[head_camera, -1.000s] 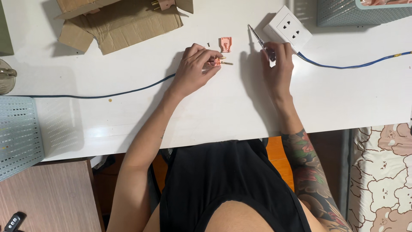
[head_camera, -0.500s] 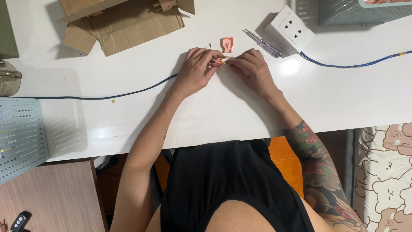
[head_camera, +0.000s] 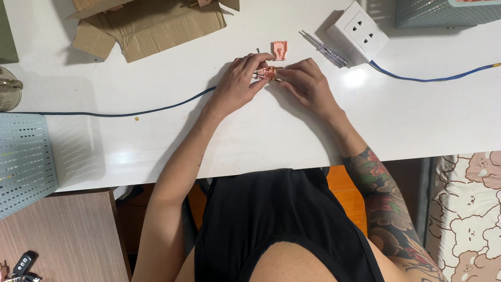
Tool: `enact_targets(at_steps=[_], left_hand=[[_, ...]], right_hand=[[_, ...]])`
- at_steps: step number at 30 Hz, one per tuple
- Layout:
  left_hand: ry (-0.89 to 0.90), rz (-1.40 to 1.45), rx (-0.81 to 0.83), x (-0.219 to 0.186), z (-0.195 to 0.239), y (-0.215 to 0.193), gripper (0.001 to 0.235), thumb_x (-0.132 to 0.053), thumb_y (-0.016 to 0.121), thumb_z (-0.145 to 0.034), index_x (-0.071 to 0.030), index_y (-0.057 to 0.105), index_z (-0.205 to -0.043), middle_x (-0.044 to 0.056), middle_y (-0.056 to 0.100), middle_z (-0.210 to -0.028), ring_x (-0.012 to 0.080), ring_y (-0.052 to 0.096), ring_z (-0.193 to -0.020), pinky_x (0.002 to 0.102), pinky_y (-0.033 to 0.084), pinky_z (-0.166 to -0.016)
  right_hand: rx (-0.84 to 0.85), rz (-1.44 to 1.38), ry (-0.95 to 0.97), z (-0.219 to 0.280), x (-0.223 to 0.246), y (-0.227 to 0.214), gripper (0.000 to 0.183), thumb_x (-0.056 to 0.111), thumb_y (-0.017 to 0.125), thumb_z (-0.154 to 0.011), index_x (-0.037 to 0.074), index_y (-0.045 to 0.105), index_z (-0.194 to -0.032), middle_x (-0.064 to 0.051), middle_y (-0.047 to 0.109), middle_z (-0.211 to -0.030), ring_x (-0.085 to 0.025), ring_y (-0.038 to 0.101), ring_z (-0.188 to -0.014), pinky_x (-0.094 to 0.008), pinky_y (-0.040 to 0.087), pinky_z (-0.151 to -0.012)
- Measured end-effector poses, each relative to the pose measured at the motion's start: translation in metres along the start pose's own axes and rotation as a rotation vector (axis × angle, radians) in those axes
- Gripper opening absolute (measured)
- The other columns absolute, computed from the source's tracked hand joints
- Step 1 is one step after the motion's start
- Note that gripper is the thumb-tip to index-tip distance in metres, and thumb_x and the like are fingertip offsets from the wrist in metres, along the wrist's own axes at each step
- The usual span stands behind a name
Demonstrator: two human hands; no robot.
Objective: The person uses a screwdriver to tighten screws on small pink electrical components, then inserts wires into the terminals and secures them. The person repeats this process for multiple components on a white table.
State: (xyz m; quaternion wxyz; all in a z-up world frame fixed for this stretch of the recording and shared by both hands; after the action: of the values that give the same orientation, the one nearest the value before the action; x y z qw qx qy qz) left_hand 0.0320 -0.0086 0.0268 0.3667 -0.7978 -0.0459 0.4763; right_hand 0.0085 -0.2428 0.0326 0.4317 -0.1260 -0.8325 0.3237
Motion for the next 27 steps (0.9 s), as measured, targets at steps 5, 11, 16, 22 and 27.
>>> enact_targets(at_steps=[5, 11, 16, 22, 27], left_hand=[[0.007, 0.007, 0.002, 0.002, 0.0, 0.001, 0.054, -0.008, 0.085, -0.108, -0.017, 0.058, -0.154, 0.005, 0.072, -0.124, 0.0245, 0.077, -0.122, 0.042, 0.052, -0.117], [0.038, 0.005, 0.017, 0.003, 0.001, 0.001, 0.047, -0.01, 0.083, -0.11, -0.016, 0.061, -0.151, 0.005, 0.072, -0.124, 0.0248, 0.077, -0.121, 0.043, 0.051, -0.119], [0.05, 0.012, 0.024, 0.007, 0.001, 0.004, 0.044, -0.01, 0.084, -0.11, -0.015, 0.063, -0.149, 0.005, 0.071, -0.121, 0.0251, 0.077, -0.118, 0.045, 0.051, -0.12], [0.117, -0.009, -0.027, 0.011, 0.0, 0.007, 0.025, -0.011, 0.086, -0.109, -0.013, 0.074, -0.13, -0.001, 0.072, -0.119, 0.0169, 0.077, -0.116, 0.039, 0.053, -0.116], [0.271, -0.09, -0.089, 0.012, 0.001, 0.007, 0.005, -0.006, 0.091, -0.105, -0.008, 0.088, -0.108, 0.004, 0.08, -0.113, 0.0179, 0.081, -0.108, 0.036, 0.057, -0.111]], right_hand=[[0.02, 0.066, -0.014, 0.001, 0.003, 0.007, 0.022, 0.001, 0.091, -0.103, -0.001, 0.086, -0.124, -0.019, 0.077, -0.105, -0.036, 0.073, -0.102, -0.046, 0.06, -0.095], [-0.024, 0.063, -0.023, 0.001, -0.005, 0.008, 0.014, -0.004, 0.088, -0.105, 0.0, 0.089, -0.119, -0.017, 0.077, -0.104, -0.033, 0.072, -0.101, -0.042, 0.061, -0.094], [-0.027, 0.077, -0.037, 0.001, -0.008, 0.011, 0.014, -0.004, 0.089, -0.104, 0.001, 0.09, -0.117, -0.015, 0.077, -0.104, -0.03, 0.072, -0.101, -0.04, 0.061, -0.096], [-0.015, 0.151, -0.094, -0.003, 0.003, 0.009, 0.011, -0.005, 0.089, -0.104, 0.0, 0.09, -0.114, -0.019, 0.077, -0.102, -0.033, 0.072, -0.098, -0.042, 0.063, -0.092], [-0.043, 0.237, -0.149, -0.001, 0.004, 0.013, 0.01, -0.003, 0.089, -0.104, 0.003, 0.092, -0.112, -0.016, 0.077, -0.1, -0.031, 0.072, -0.095, -0.039, 0.063, -0.09]])
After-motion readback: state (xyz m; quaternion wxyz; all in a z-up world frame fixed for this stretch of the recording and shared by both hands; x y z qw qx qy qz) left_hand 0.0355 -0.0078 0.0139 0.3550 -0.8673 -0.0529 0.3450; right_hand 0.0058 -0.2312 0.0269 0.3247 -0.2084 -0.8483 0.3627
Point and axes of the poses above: each hand's wrist, its own z-axis away from the middle knuckle, its own y-axis out of the palm, x = y × z, the point moved 4 cm from there along -z, towards the middle knuckle
